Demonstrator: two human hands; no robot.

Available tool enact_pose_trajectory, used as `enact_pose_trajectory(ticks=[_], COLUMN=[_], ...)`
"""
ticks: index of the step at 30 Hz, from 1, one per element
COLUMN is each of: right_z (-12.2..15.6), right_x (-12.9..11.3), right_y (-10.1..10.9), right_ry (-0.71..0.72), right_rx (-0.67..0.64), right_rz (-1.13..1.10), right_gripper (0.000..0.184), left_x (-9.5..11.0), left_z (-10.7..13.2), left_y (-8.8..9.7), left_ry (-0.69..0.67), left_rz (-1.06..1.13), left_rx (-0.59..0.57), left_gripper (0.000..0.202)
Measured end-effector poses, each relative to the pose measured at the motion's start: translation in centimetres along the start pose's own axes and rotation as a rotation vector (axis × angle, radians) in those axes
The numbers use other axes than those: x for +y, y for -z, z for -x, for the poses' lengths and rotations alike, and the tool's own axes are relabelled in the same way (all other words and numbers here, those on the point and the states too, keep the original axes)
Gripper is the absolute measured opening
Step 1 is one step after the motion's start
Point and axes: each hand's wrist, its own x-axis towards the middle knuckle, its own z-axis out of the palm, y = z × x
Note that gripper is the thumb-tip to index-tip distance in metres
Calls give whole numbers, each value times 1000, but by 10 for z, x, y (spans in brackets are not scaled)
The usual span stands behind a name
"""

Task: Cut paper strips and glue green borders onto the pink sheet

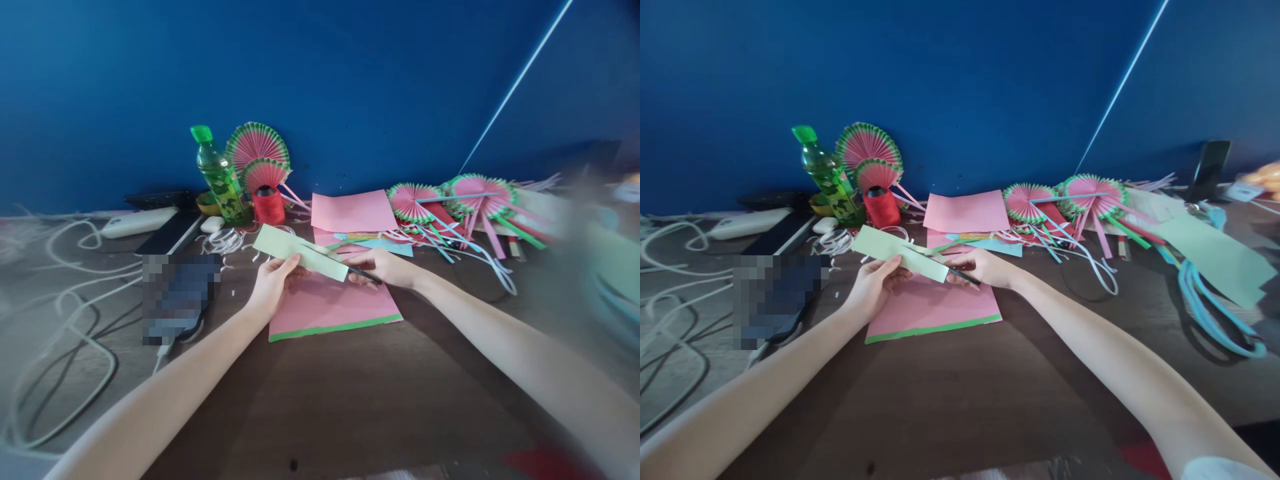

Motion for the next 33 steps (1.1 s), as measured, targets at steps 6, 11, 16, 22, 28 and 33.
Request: enact_pose_trajectory(ticks=[6,11,16,22,28,33], right_z=[2,3,1,-1,-2,-1], right_x=[-6,-9,-4,2,7,8], right_y=[-2,-5,-4,0,1,1], right_ry=[1,67,108,139,144,84], right_rx=[-25,-31,-31,-30,-40,-61], right_rz=[34,78,105,130,113,89], right_gripper=[50,45,41,41,38,39], left_x=[-2,-1,-4,-5,1,-1], left_z=[1,2,0,-1,0,-1], left_y=[4,4,7,4,-2,0], left_ry=[-3,0,-7,-21,-64,-4], left_rz=[-115,-169,-174,-134,100,52], left_rx=[-99,-124,-137,-103,-29,-28], left_gripper=[27,30,29,26,28,24])
